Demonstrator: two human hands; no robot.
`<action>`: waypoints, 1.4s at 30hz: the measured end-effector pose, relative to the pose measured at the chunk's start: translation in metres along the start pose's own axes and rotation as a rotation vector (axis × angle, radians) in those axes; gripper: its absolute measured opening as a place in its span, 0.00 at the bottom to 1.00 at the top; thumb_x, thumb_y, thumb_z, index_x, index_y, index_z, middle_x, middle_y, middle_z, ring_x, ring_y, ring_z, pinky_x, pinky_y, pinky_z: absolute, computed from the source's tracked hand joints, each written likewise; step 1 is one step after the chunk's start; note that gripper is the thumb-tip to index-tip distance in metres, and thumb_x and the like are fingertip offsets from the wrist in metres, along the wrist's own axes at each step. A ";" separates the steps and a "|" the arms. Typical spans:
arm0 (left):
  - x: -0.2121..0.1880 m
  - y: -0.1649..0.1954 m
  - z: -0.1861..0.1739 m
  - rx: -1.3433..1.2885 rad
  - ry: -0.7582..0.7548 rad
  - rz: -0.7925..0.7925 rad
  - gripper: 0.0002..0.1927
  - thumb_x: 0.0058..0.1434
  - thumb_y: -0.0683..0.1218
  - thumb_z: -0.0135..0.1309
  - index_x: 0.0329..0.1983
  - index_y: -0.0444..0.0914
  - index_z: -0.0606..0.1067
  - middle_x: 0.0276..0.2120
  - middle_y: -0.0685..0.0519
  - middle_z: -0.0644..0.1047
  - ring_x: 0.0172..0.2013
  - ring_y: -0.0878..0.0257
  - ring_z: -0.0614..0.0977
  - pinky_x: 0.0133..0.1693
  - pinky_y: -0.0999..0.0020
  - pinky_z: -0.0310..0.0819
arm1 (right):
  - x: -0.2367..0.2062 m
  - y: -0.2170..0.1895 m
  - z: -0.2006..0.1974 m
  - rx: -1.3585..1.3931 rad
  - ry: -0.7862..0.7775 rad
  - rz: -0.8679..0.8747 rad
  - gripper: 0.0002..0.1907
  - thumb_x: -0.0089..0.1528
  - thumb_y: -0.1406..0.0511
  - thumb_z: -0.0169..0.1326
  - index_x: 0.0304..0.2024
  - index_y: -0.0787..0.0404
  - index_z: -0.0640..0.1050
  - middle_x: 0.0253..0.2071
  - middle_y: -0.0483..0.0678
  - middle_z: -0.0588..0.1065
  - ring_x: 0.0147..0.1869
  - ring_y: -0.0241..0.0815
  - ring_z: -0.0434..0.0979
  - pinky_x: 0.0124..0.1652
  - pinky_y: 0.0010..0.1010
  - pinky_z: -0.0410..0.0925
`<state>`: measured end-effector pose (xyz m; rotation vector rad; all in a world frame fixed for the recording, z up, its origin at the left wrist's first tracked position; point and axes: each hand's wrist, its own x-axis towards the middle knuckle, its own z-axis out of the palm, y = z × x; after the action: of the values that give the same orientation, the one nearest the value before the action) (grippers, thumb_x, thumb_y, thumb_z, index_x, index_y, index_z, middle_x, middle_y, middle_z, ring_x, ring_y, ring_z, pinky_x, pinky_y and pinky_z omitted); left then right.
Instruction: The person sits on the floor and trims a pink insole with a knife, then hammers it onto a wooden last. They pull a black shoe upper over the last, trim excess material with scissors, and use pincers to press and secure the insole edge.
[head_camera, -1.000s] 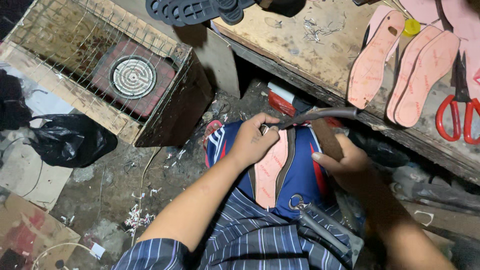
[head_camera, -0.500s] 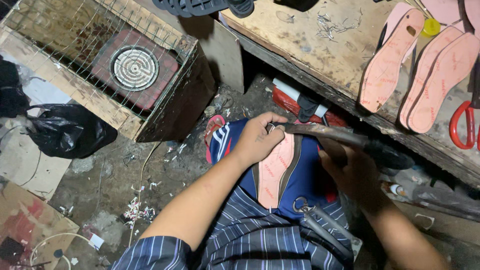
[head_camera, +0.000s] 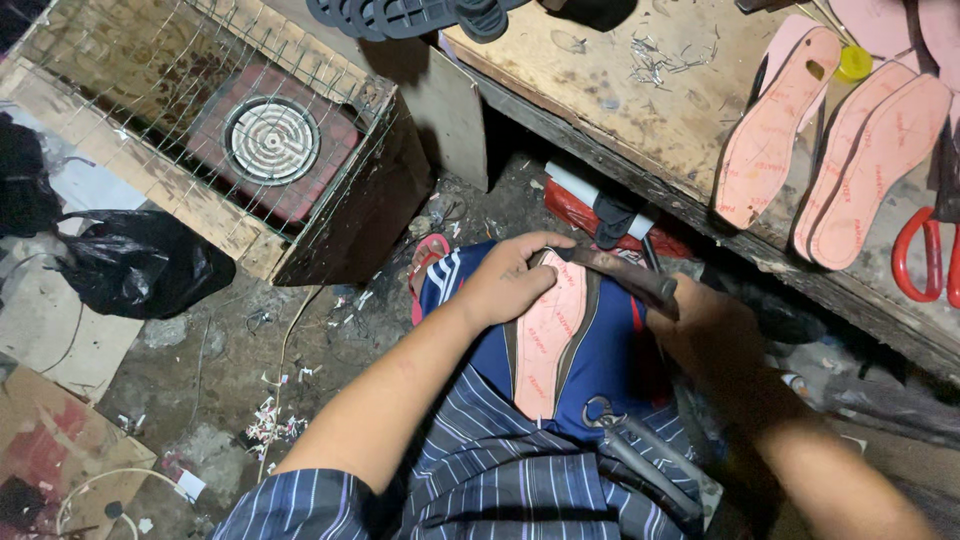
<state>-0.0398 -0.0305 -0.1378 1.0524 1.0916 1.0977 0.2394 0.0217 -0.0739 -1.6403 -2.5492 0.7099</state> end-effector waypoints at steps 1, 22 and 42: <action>-0.001 -0.001 0.001 -0.018 -0.001 0.003 0.21 0.60 0.36 0.49 0.58 0.34 0.74 0.29 0.62 0.74 0.28 0.76 0.73 0.30 0.78 0.67 | -0.001 -0.003 -0.001 0.016 0.004 0.044 0.19 0.59 0.58 0.56 0.51 0.55 0.78 0.39 0.61 0.79 0.45 0.62 0.80 0.44 0.50 0.72; 0.004 -0.010 0.002 -0.129 -0.003 0.059 0.21 0.59 0.33 0.48 0.56 0.32 0.73 0.35 0.61 0.76 0.34 0.74 0.76 0.36 0.76 0.72 | -0.008 -0.034 -0.014 0.001 0.108 0.080 0.21 0.58 0.51 0.60 0.39 0.62 0.78 0.33 0.65 0.77 0.41 0.69 0.79 0.41 0.55 0.71; 0.001 -0.014 0.002 -0.090 0.047 0.004 0.22 0.57 0.34 0.49 0.57 0.34 0.72 0.36 0.56 0.75 0.35 0.70 0.75 0.36 0.74 0.72 | -0.020 -0.031 -0.033 0.063 0.037 0.053 0.16 0.58 0.54 0.59 0.39 0.60 0.79 0.33 0.62 0.79 0.42 0.63 0.81 0.41 0.49 0.72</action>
<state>-0.0354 -0.0315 -0.1518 0.9627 1.0675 1.1693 0.2303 0.0058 -0.0284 -1.6909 -2.4407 0.7484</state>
